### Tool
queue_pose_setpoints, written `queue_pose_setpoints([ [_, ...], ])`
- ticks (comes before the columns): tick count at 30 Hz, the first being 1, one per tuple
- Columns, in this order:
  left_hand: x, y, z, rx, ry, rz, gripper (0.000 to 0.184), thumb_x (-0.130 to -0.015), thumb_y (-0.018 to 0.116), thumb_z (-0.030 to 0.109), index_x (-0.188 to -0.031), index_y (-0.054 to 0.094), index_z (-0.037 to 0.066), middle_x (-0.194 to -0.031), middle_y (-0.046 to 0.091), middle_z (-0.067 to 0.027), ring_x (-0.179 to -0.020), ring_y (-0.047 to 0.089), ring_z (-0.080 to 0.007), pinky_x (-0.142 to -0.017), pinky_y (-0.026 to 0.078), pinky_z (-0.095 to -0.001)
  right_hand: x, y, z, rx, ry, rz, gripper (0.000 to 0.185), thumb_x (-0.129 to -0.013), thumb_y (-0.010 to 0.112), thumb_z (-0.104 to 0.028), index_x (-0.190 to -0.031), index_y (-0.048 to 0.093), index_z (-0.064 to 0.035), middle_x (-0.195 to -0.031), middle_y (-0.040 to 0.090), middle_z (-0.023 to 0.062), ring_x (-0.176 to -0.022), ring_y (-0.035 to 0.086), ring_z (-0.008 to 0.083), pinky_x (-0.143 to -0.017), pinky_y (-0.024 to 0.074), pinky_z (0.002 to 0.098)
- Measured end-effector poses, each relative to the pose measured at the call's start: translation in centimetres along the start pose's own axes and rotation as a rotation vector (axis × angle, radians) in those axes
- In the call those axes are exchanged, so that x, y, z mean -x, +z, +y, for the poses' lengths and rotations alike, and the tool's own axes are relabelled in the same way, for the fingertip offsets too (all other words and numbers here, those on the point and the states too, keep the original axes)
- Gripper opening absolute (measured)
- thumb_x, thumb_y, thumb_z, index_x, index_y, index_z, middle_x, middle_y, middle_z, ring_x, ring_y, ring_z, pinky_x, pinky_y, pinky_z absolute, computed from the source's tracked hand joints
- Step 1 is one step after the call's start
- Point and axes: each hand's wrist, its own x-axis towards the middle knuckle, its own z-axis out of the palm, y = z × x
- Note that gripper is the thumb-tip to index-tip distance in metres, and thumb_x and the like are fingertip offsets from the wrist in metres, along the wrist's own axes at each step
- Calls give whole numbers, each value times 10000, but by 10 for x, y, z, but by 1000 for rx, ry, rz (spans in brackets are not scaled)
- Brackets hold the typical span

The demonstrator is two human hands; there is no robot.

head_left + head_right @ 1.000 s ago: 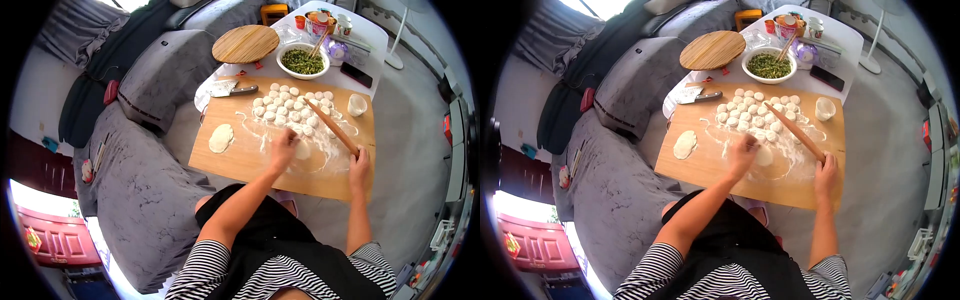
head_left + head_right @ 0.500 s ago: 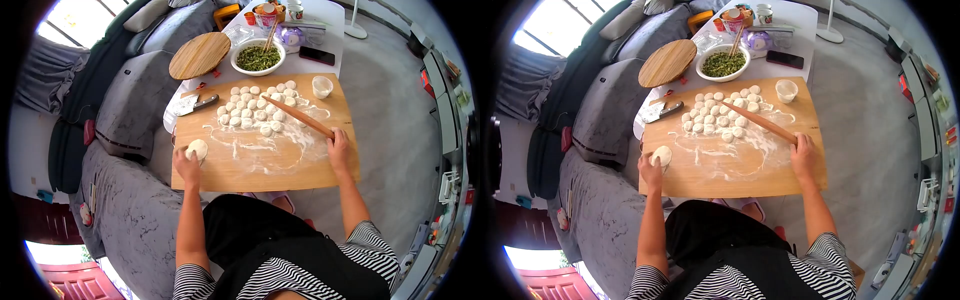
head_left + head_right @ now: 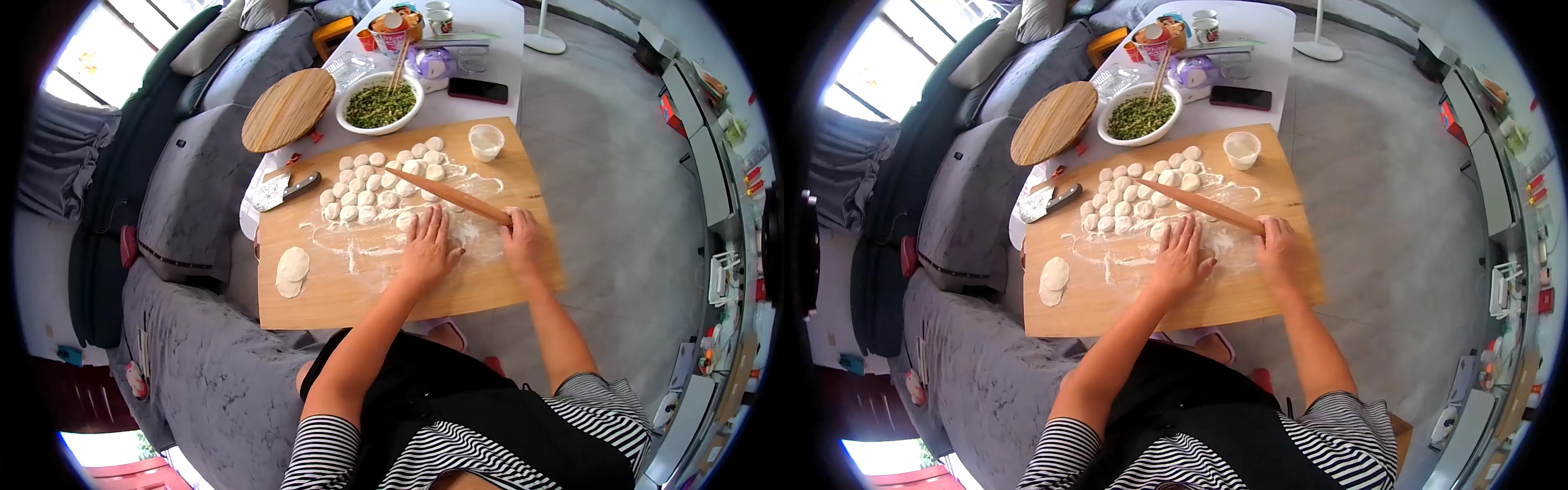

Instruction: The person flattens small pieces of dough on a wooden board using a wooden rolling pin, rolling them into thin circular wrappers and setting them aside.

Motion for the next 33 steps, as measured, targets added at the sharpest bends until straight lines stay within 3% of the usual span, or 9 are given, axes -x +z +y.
queue_pose_setpoints([
  [6, -8, 3, 20, 77, 106, 43, 724, -952, 534, 443, -1478, 358, -22, -1572, 284, -241, -1487, 211, -370, -1213, 154, -484, 2, 3, -3, -44, -8, 31, 294, -781, 692, -31, -1058, 595, -36, -1032, 639, 139, -1012, 599, 346, -872, 480, 441],
  [13, 13, -12, -3, 34, 471, -137, 648, -938, 560, 407, -1484, 410, 90, -1581, 315, -151, -1491, 212, -356, -1217, 148, -487, 2, 4, 1, -51, -40, 60, 280, -772, 663, -7, -1042, 595, -30, -1022, 628, 145, -1003, 593, 358, -870, 473, 458],
  [19, 54, -35, -57, -180, 172, -14, 627, -928, 575, 365, -1491, 412, 141, -1623, 234, -127, -1506, 158, -361, -1215, 123, -513, 1, 6, 2, -52, 2, 43, 290, -761, 671, -9, -1039, 596, -34, -1018, 627, 149, -1004, 589, 366, -867, 471, 464],
  [22, 76, -33, -69, -193, -67, 75, 662, -943, 563, 371, -1502, 371, 72, -1612, 199, -217, -1498, 143, -409, -1210, 120, -523, 1, 5, 0, -92, 14, 29, 295, -758, 673, -3, -1040, 595, -38, -1018, 627, 145, -1009, 584, 368, -871, 465, 467],
  [24, 92, -23, -76, -16, -508, 176, 735, -956, 556, 393, -1504, 302, -26, -1577, 183, -317, -1484, 139, -455, -1204, 118, -537, 0, 6, 1, -83, 10, 41, 297, -756, 676, -3, -1039, 594, -39, -1014, 627, 142, -1011, 583, 365, -874, 462, 466],
  [25, 96, -19, -74, -42, -531, 166, 782, -966, 548, 402, -1492, 253, -96, -1557, 175, -359, -1471, 141, -483, -1199, 118, -548, 1, 7, 0, -74, 5, 49, 299, -755, 680, -2, -1039, 594, -40, -1010, 628, 138, -1014, 582, 362, -877, 459, 466],
  [29, 67, 0, -36, 91, -548, 126, 761, -980, 515, 375, -1514, 215, -77, -1581, 148, -329, -1485, 124, -461, -1203, 105, -532, 1, 5, -5, -60, 24, -4, 306, -755, 689, -6, -1044, 593, -45, -1014, 628, 130, -1020, 582, 352, -885, 454, 464],
  [31, 46, 2, -20, 254, -224, 259, 763, -966, 541, 345, -1522, 215, -62, -1591, 146, -309, -1492, 119, -447, -1206, 110, -519, -1, 5, 2, -42, -12, -31, 304, -762, 701, -23, -1045, 594, -49, -1018, 629, 129, -1026, 583, 343, -877, 461, 457],
  [33, 35, -7, -13, 136, -264, 261, 761, -959, 550, 331, -1524, 217, -55, -1598, 145, -294, -1496, 115, -437, -1205, 116, -523, -2, 3, 4, -23, -33, -18, 301, -767, 706, -33, -1046, 595, -51, -1019, 631, 128, -1022, 586, 341, -872, 465, 454],
])
